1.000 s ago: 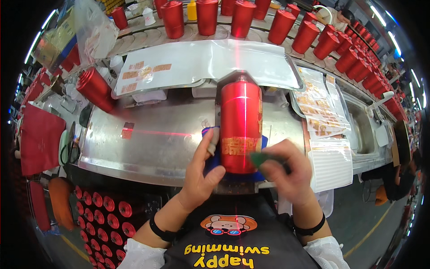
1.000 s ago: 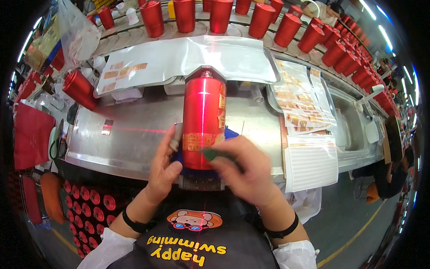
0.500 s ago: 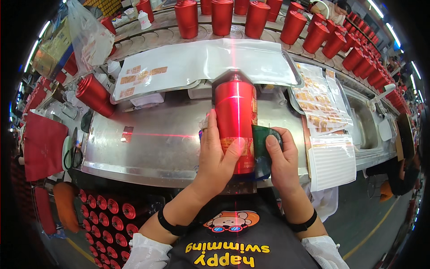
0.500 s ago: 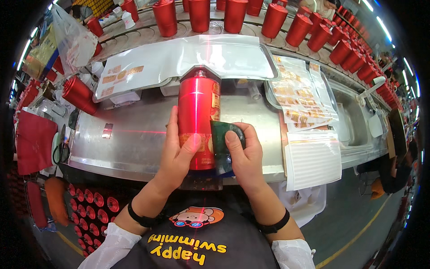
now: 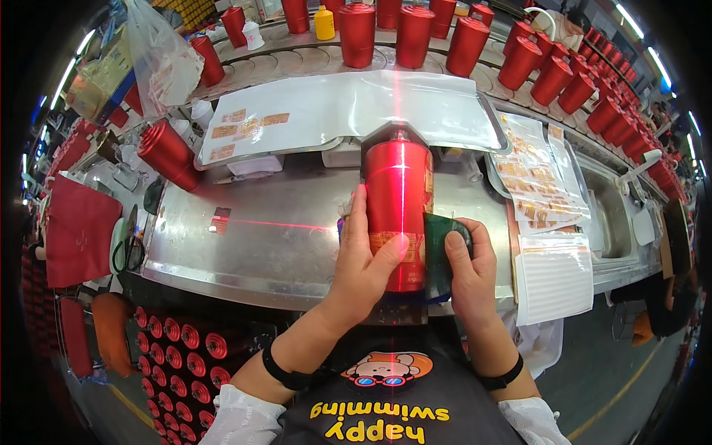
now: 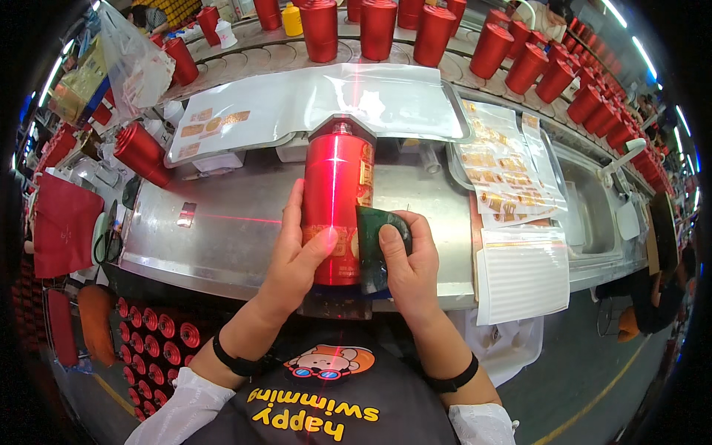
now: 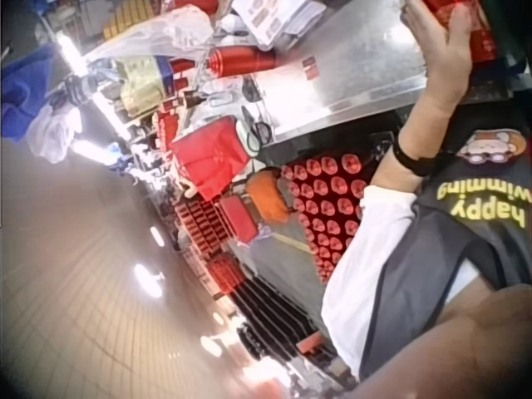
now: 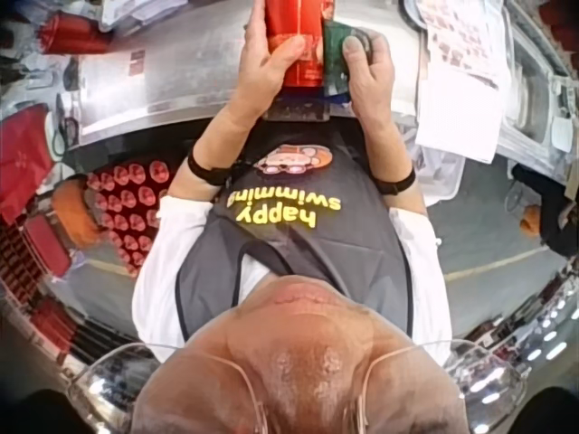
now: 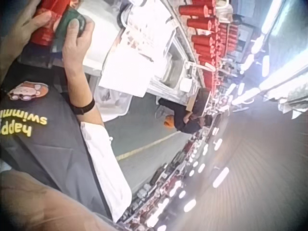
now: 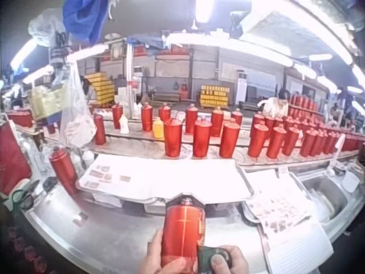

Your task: Apply gold labels to red canisters and smooth them out using a plastic tool.

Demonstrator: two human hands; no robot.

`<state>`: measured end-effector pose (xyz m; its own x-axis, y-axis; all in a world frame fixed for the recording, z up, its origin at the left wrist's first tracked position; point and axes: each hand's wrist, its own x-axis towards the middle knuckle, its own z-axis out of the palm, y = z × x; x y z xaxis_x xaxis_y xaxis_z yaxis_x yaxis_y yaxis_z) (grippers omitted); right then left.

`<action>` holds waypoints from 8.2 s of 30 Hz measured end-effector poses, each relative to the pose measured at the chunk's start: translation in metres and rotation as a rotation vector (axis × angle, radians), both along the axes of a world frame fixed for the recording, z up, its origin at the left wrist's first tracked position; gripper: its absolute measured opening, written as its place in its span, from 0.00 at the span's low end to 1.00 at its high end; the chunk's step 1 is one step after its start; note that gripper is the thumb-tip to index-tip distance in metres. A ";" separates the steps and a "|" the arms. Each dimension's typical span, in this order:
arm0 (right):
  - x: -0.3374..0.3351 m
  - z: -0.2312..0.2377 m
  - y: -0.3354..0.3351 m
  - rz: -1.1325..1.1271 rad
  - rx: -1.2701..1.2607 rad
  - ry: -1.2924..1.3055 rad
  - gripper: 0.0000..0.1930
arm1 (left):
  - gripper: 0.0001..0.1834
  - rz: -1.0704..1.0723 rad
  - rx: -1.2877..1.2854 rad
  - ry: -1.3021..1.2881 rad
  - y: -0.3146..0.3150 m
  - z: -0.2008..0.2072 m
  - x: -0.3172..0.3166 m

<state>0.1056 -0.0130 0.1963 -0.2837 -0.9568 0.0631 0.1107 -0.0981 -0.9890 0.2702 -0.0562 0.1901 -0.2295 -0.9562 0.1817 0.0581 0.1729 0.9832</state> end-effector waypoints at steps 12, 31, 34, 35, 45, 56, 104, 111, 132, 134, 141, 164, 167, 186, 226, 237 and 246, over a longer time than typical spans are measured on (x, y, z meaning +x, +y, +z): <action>-0.001 -0.001 0.001 0.001 -0.019 -0.024 0.14 | 0.44 0.061 -0.051 -0.140 0.002 0.001 -0.006; 0.011 0.012 0.003 0.035 0.013 -0.021 0.12 | 0.34 0.003 -0.014 0.030 0.003 -0.004 0.007; 0.011 0.012 0.002 0.044 0.004 -0.036 0.12 | 0.32 -0.046 0.032 0.102 0.001 -0.007 0.013; 0.011 0.012 0.002 0.042 0.001 -0.028 0.12 | 0.32 -0.070 0.026 0.128 0.000 -0.008 0.016; 0.009 0.009 0.004 0.022 0.006 0.008 0.13 | 0.31 0.056 -0.050 -0.044 0.001 -0.022 0.021; 0.010 0.011 0.004 0.023 0.022 0.009 0.13 | 0.36 0.059 -0.020 -0.152 -0.001 -0.022 0.024; 0.010 0.006 0.004 0.027 -0.010 0.025 0.13 | 0.28 -0.264 0.283 0.350 -0.011 0.041 0.058; 0.012 0.009 0.004 0.036 -0.017 0.026 0.12 | 0.24 -0.251 0.459 0.558 -0.010 0.046 0.061; 0.009 0.006 0.004 0.047 -0.005 0.014 0.12 | 0.21 -0.262 0.501 0.555 -0.007 0.042 0.065; 0.008 0.005 0.004 0.053 -0.009 0.013 0.12 | 0.21 -0.262 0.524 0.587 -0.007 0.043 0.066; 0.008 0.005 0.003 0.056 -0.018 0.007 0.12 | 0.21 -0.223 0.599 0.512 -0.005 0.038 0.064; 0.011 0.041 0.013 0.223 -0.373 1.204 0.28 | 0.12 0.122 -0.174 -0.188 -0.002 0.006 0.039; 0.013 0.040 0.014 0.215 -0.374 1.229 0.28 | 0.12 0.043 0.021 -0.109 -0.003 0.005 0.040; 0.013 0.033 0.013 0.188 -0.389 1.178 0.27 | 0.36 0.153 -0.721 -0.656 0.042 0.026 0.023; 0.023 0.101 -0.031 0.205 -0.408 1.324 0.12 | 0.46 0.247 -0.652 -0.658 0.030 -0.010 0.035; 0.006 0.088 -0.007 0.683 -0.613 1.201 0.20 | 0.49 0.160 -0.586 -0.602 0.025 -0.012 0.042; -0.006 0.069 0.020 0.482 -0.309 0.742 0.11 | 0.53 0.094 -0.564 -0.646 0.019 -0.010 0.037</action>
